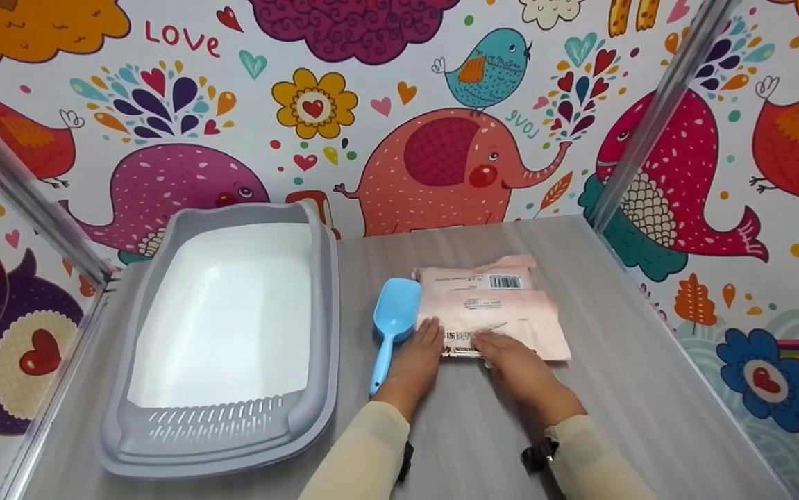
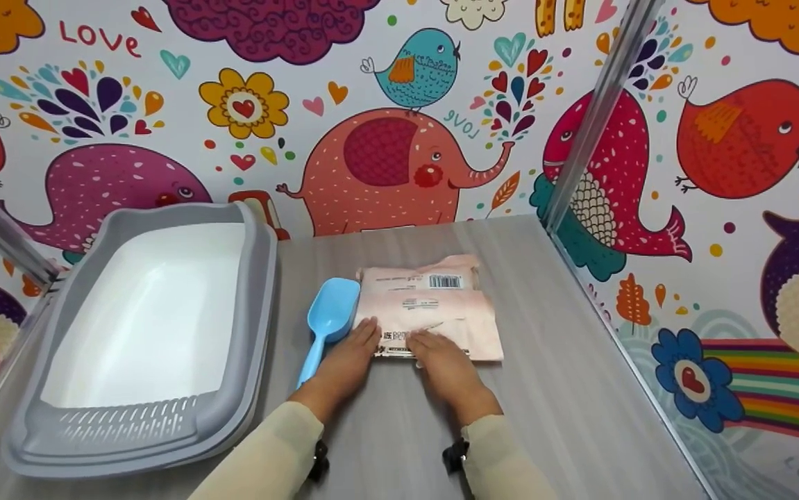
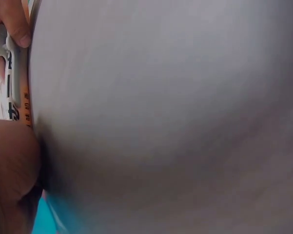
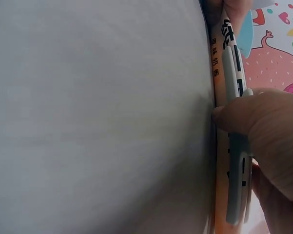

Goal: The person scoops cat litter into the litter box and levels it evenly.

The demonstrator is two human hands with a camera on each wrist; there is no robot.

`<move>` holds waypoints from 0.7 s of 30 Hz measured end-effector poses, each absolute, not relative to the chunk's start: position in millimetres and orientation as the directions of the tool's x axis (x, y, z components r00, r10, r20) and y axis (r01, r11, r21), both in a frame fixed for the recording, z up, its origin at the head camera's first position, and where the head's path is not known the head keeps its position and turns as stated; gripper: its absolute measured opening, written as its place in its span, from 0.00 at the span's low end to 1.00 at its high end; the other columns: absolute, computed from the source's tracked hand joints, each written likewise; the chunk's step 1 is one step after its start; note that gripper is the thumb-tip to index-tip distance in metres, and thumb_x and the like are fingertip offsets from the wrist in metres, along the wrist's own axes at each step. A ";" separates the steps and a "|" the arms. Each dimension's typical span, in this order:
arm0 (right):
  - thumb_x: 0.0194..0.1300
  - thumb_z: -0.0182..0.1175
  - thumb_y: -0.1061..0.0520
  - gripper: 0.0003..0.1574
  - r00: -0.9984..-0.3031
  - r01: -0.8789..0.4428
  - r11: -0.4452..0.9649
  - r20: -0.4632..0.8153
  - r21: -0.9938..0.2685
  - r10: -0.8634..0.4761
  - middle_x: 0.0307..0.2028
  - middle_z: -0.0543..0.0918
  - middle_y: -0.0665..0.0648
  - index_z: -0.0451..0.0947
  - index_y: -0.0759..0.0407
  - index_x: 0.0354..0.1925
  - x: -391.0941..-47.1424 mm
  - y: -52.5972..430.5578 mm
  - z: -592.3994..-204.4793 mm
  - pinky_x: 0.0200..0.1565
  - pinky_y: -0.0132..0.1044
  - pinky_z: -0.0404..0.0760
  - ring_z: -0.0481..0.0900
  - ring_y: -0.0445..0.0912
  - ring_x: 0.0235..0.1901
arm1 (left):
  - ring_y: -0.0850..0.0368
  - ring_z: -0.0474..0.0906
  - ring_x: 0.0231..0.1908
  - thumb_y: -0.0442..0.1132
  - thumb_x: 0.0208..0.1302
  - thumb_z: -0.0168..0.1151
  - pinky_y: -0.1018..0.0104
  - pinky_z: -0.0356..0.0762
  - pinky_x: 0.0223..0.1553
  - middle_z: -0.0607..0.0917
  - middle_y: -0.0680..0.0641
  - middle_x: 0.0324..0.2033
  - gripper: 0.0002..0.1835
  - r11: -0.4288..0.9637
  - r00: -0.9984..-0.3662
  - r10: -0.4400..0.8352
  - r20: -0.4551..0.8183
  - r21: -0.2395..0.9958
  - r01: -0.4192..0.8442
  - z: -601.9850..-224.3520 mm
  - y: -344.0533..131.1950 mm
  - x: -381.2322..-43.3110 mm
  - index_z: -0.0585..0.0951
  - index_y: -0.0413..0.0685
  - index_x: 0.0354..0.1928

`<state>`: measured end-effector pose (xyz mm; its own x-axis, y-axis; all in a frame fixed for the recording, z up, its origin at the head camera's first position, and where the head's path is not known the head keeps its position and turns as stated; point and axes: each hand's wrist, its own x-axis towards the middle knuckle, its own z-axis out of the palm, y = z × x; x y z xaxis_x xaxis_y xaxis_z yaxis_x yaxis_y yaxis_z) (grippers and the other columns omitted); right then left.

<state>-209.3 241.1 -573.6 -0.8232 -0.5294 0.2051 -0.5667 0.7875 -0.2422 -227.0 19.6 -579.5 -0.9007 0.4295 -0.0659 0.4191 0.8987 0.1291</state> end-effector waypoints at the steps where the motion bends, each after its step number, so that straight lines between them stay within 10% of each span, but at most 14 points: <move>1: 0.59 0.65 0.74 0.38 -0.828 -0.560 0.791 0.202 -0.245 -0.524 0.66 0.80 0.64 0.75 0.65 0.68 -208.9 241.1 -573.6 0.69 0.56 0.74 0.77 0.61 0.67 | 0.51 0.54 0.81 0.31 0.81 0.40 0.60 0.56 0.80 0.61 0.46 0.81 0.27 0.899 -0.901 0.428 -0.067 0.132 0.417 -579.4 19.6 -227.5 0.64 0.45 0.79; 21: 0.73 0.56 0.68 0.27 -0.854 -0.520 0.822 0.147 -0.233 -0.499 0.66 0.79 0.69 0.73 0.70 0.68 -196.0 238.8 -569.1 0.69 0.57 0.73 0.77 0.63 0.67 | 0.53 0.52 0.82 0.33 0.81 0.39 0.58 0.53 0.81 0.60 0.48 0.81 0.28 0.912 -0.914 0.397 -0.079 0.145 0.384 -582.5 22.9 -229.4 0.62 0.45 0.80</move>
<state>-196.0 238.8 -569.1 -0.8539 -0.4992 0.1471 -0.5205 0.8215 -0.2329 -229.4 22.9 -582.5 -0.9144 0.3971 -0.0789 0.3837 0.9121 0.1445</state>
